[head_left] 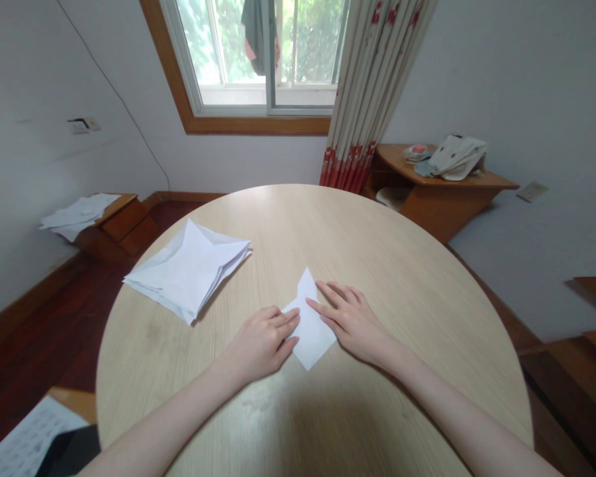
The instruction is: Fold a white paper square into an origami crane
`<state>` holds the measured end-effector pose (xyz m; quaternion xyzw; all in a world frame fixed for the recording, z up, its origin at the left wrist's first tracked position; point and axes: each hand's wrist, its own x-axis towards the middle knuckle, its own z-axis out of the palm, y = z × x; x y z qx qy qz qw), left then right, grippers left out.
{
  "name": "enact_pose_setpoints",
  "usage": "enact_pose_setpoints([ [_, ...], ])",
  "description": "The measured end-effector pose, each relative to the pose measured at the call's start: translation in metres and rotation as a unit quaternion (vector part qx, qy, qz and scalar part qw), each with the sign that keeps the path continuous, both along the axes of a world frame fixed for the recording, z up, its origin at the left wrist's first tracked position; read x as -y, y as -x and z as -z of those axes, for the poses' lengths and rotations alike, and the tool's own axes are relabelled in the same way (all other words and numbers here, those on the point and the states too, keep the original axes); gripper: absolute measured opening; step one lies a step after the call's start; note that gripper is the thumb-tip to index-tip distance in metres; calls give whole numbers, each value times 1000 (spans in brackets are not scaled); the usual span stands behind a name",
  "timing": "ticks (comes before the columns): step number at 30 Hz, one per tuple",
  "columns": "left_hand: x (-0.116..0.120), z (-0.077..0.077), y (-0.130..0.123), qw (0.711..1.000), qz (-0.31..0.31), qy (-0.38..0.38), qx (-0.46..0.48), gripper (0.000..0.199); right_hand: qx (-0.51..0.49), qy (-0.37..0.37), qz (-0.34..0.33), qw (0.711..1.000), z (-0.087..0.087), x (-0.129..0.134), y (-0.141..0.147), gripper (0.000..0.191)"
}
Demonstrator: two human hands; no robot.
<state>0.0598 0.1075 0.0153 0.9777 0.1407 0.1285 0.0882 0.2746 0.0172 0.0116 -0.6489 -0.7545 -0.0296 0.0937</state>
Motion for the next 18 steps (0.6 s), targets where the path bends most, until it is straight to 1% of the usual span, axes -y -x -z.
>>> enact_pose_setpoints([
  [4,1,-2,0,1000,14,0,-18,39,-14,-4,-1,1000,5,-2,-2,42],
  [7,-1,-3,0,999,21,14,-27,45,-58,-26,-36,997,8,-5,-3,42],
  [10,-5,-4,1,999,30,31,-33,60,-114,-56,-80,989,11,-6,-4,40],
  [12,-6,-4,1,998,35,32,-33,69,-141,-64,-94,983,12,-6,-5,42],
  [14,-8,-2,2,998,40,25,-31,71,-154,-56,-97,982,11,-5,-4,43],
  [18,-9,3,2,999,46,15,-19,68,-157,-23,-90,983,2,-1,-2,40],
])
